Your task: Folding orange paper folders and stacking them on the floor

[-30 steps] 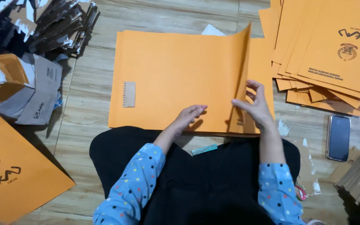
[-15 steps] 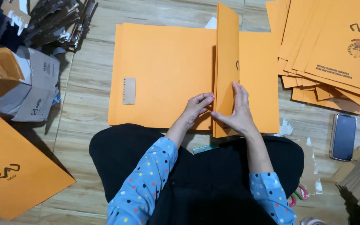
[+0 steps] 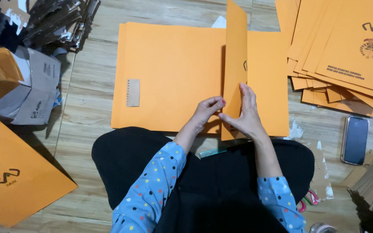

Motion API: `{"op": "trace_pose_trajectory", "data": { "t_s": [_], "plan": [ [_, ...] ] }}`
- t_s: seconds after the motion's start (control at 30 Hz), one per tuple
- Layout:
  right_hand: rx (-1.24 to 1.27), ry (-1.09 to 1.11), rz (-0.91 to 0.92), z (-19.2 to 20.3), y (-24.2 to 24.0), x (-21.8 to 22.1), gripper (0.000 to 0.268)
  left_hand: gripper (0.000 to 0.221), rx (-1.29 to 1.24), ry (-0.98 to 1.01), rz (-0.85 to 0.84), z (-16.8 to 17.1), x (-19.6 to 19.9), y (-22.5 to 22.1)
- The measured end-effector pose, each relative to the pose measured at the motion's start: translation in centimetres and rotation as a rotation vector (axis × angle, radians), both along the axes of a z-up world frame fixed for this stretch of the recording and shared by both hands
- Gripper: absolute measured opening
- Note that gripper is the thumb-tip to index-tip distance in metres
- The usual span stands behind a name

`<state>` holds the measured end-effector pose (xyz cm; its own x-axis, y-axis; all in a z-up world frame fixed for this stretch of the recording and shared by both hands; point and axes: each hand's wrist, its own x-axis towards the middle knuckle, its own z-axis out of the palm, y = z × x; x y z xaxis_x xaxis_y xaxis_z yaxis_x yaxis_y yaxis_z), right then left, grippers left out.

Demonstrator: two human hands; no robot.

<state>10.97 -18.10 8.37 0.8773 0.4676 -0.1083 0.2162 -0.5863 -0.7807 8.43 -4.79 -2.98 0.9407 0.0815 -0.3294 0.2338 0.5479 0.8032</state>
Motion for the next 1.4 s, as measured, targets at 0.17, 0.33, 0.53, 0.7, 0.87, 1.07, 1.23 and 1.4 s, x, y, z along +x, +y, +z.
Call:
{"op": "trace_pose_trajectory", "data": {
  "t_s": [0.17,0.33,0.53,0.7,0.87,1.07,1.23,1.4],
  "plan": [
    [0.016,0.026,0.004,0.5,-0.1,0.0,0.101,0.024,-0.048,0.019,0.017,-0.4,0.0,-0.5],
    [-0.002,0.049,0.02,-0.3,-0.9,0.6,0.099,0.022,-0.096,-0.008,0.023,-1.4,0.1,-1.3],
    [0.041,0.066,0.066,0.1,-1.6,0.8,0.096,0.025,0.031,-0.015,0.021,0.1,-0.2,-1.4],
    [0.101,0.05,0.106,-0.1,-2.1,1.2,0.096,0.025,0.052,-0.007,0.008,0.1,-0.2,-1.6],
    [0.125,0.098,0.099,0.3,-2.2,1.1,0.093,0.025,0.05,-0.012,0.003,0.1,-0.2,-1.5],
    [0.123,0.107,0.081,0.9,-2.1,1.0,0.096,0.024,0.063,-0.01,0.008,0.6,-0.2,-1.5],
    [0.119,0.145,0.051,1.6,-1.9,0.8,0.098,0.023,0.01,0.036,0.028,0.7,-0.2,-1.5],
    [0.147,0.208,0.015,2.7,-2.3,0.6,0.095,0.014,0.034,0.077,0.119,1.0,-0.3,-1.1]
  ]
}}
